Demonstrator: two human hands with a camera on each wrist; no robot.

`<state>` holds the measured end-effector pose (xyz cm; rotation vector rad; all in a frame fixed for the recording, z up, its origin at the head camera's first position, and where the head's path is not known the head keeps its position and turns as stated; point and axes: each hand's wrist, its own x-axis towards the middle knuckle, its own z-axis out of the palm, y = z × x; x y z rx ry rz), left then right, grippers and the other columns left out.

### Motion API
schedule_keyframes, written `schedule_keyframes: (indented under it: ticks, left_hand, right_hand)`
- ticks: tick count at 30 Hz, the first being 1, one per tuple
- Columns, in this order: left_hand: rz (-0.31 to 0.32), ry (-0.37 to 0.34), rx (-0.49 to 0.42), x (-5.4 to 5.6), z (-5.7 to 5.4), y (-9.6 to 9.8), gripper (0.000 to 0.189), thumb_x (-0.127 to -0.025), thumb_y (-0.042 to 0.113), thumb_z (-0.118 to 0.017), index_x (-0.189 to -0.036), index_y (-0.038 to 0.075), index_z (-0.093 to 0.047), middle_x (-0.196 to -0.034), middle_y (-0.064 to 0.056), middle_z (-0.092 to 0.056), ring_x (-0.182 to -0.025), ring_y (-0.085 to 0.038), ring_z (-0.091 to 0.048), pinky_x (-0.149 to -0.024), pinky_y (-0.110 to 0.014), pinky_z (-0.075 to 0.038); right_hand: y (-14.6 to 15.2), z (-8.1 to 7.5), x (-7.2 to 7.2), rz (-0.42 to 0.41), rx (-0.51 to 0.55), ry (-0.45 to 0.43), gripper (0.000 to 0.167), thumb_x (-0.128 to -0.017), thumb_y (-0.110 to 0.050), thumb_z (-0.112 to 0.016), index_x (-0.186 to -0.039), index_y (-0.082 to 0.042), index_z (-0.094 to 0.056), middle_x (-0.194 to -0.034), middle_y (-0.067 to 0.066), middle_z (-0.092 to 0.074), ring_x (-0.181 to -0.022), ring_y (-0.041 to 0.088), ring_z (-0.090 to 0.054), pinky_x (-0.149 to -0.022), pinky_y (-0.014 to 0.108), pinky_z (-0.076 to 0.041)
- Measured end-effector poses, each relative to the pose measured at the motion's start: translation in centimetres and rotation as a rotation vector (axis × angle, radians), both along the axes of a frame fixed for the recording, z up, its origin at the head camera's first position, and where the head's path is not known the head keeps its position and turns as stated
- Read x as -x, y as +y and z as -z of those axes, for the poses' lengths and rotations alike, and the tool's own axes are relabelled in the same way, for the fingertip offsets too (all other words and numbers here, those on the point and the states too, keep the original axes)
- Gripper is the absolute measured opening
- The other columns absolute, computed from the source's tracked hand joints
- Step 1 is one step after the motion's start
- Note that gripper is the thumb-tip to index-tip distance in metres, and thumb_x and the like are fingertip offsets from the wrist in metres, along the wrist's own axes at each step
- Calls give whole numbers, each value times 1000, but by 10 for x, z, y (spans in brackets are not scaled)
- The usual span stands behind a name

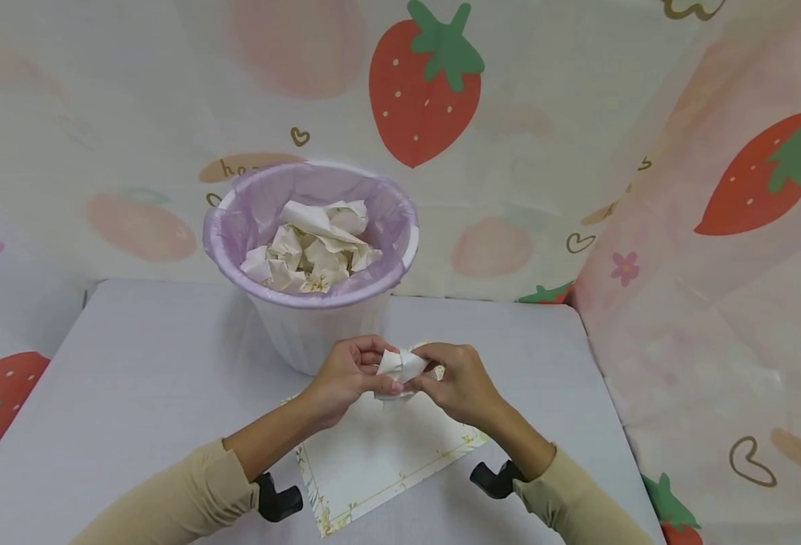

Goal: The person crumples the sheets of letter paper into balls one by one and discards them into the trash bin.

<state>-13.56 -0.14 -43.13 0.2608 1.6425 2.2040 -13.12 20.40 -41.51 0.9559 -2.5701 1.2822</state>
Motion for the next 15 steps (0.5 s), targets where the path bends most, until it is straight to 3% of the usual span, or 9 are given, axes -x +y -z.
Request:
schedule_keyframes:
  ticks: [5,10,13,15]
  left_hand:
    - [-1,44,33,1,1,-1,30,-71,-20,-75,-98,-14,-64,-87,-12,-72,-79,-18,-71,-76,-33,-60]
    - [25,95,49,3,3,-3,31,-74,-17,-75,-103,-15,-65,-95,-18,-73,-84,-20,-72,-78,-33,-60]
    - [43,159,70,5,4,-6,36,-77,-14,-76,-111,-14,-65,-101,-23,-72,-89,-24,-72,-79,-33,-59]
    - [35,241,123,6,4,-7,40,-78,-10,-78,-116,-12,-65,-104,-23,-71,-92,-25,-72,-80,-32,-59]
  right_hand:
    - [-2,3,0,7,22,-66,16,-77,8,-79,-87,-3,-75,-82,6,-74,-65,9,-62,-54,25,-54]
    - [-2,8,0,37,46,-130,14,-78,7,-79,-88,-2,-76,-83,9,-74,-66,10,-64,-55,25,-55]
    - [-2,8,1,63,47,-156,14,-79,5,-80,-90,-2,-76,-84,7,-75,-67,12,-67,-55,27,-57]
    - [-3,8,2,71,37,-157,12,-79,3,-80,-90,-2,-76,-84,6,-75,-66,12,-67,-54,28,-57]
